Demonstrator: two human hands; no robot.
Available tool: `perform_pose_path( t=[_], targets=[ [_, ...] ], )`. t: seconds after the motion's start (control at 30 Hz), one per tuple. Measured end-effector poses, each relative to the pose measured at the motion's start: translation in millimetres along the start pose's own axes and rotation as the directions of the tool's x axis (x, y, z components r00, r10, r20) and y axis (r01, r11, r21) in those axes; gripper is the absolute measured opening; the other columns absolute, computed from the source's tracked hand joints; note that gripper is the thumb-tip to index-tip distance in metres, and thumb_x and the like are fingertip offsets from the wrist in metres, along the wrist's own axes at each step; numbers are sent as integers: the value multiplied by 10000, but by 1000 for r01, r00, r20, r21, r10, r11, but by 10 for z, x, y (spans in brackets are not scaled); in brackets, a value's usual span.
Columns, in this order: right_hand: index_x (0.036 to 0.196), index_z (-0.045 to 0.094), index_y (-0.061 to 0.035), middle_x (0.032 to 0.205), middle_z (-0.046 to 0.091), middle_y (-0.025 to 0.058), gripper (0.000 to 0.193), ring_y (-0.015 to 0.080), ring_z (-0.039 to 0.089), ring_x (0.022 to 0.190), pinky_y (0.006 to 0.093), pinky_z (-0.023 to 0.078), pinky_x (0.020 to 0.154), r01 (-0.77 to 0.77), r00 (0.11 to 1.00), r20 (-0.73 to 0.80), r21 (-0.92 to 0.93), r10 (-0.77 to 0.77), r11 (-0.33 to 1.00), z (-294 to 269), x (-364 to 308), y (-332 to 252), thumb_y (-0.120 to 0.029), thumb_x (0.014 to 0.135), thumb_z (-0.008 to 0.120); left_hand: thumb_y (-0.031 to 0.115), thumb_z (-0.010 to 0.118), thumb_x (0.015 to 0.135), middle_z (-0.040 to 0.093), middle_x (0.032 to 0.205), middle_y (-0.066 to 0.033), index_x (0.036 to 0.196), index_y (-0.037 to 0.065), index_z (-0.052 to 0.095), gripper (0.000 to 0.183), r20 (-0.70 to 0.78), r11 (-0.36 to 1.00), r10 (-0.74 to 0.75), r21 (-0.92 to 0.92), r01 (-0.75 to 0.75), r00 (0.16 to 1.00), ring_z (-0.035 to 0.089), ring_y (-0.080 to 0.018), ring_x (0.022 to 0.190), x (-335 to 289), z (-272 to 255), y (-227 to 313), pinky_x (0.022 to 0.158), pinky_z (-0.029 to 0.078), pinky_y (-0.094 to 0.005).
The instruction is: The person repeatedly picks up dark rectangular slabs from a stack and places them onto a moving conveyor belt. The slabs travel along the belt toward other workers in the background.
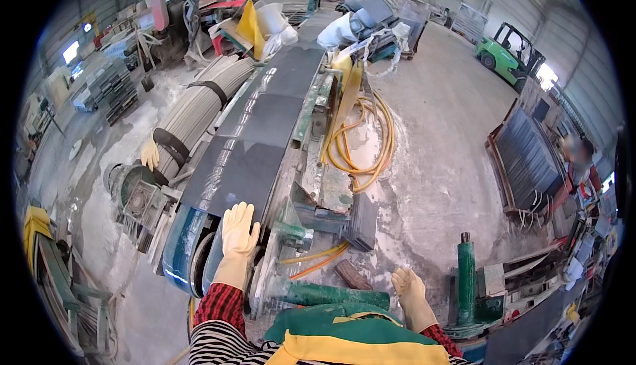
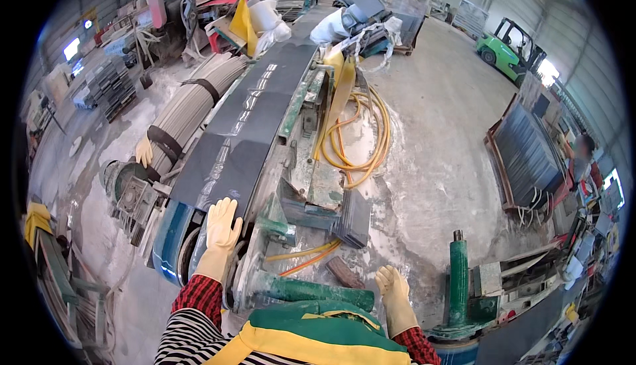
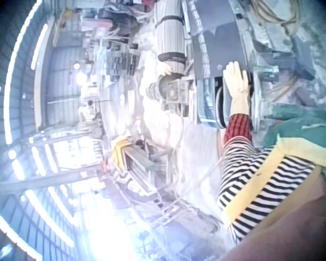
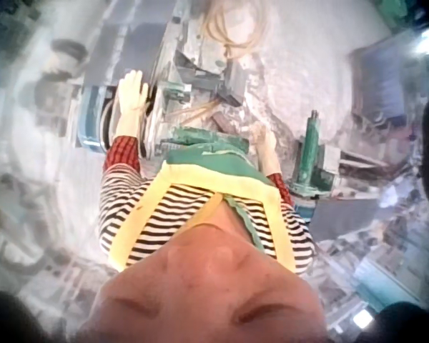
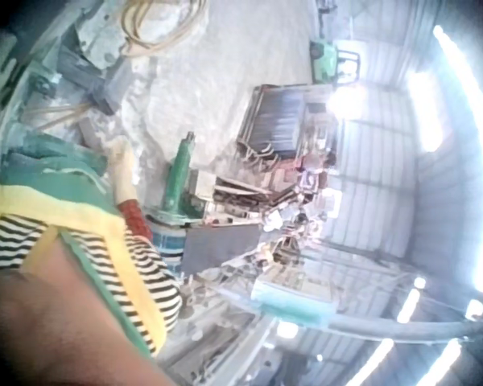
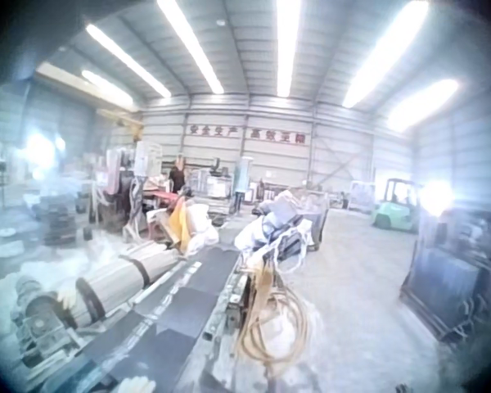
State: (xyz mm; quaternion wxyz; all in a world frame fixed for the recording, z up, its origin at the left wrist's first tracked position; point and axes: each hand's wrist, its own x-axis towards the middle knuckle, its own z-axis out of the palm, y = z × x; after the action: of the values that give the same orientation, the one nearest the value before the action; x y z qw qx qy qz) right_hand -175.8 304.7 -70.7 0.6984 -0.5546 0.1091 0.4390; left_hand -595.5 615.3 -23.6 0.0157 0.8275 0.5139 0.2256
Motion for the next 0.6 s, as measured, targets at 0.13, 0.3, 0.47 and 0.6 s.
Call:
perform_pose_path(
  t=[0.13, 0.3, 0.47, 0.6],
  targets=[
    [1258, 568, 27, 1125, 700, 173, 372, 301, 712, 941, 384, 615, 821, 28, 1000, 2, -32, -28, 999, -70, 161, -115, -263, 1029, 524, 234, 621, 890, 503, 1457, -157, 1406, 71, 519, 551, 66, 999, 50, -4, -49, 997, 418, -360, 1384, 190, 93, -46, 1196, 255, -498],
    [1267, 551, 50, 1142, 694, 206, 380, 324, 715, 945, 414, 611, 831, 64, 996, -58, -11, -65, 998, -157, 243, -248, -218, 998, 569, 179, 594, 907, 503, 1448, -152, 1376, 79, 525, 484, 76, 985, 160, -85, -153, 984, 432, -352, 1366, 701, 229, 151, 1160, 306, -488],
    [1192, 601, 29, 1113, 697, 203, 275, 319, 714, 910, 393, 623, 789, 60, 992, -111, -6, -61, 998, -7, 288, -312, -159, 1000, 541, 171, 590, 913, 507, 1411, -167, 1379, 80, 493, 484, 63, 985, 159, 58, -162, 985, 447, -375, 1319, 1145, 608, -76, 1130, 332, -502],
    [1239, 559, 53, 1138, 687, 238, 330, 348, 712, 940, 414, 612, 818, 56, 984, -170, -4, -56, 998, -131, 360, -302, -160, 986, 556, 220, 620, 905, 504, 1404, -169, 1365, 72, 505, 497, 60, 995, 84, 52, -87, 995, 448, -378, 1315, 1646, 828, 45, 1117, 341, -506]
  ],
)
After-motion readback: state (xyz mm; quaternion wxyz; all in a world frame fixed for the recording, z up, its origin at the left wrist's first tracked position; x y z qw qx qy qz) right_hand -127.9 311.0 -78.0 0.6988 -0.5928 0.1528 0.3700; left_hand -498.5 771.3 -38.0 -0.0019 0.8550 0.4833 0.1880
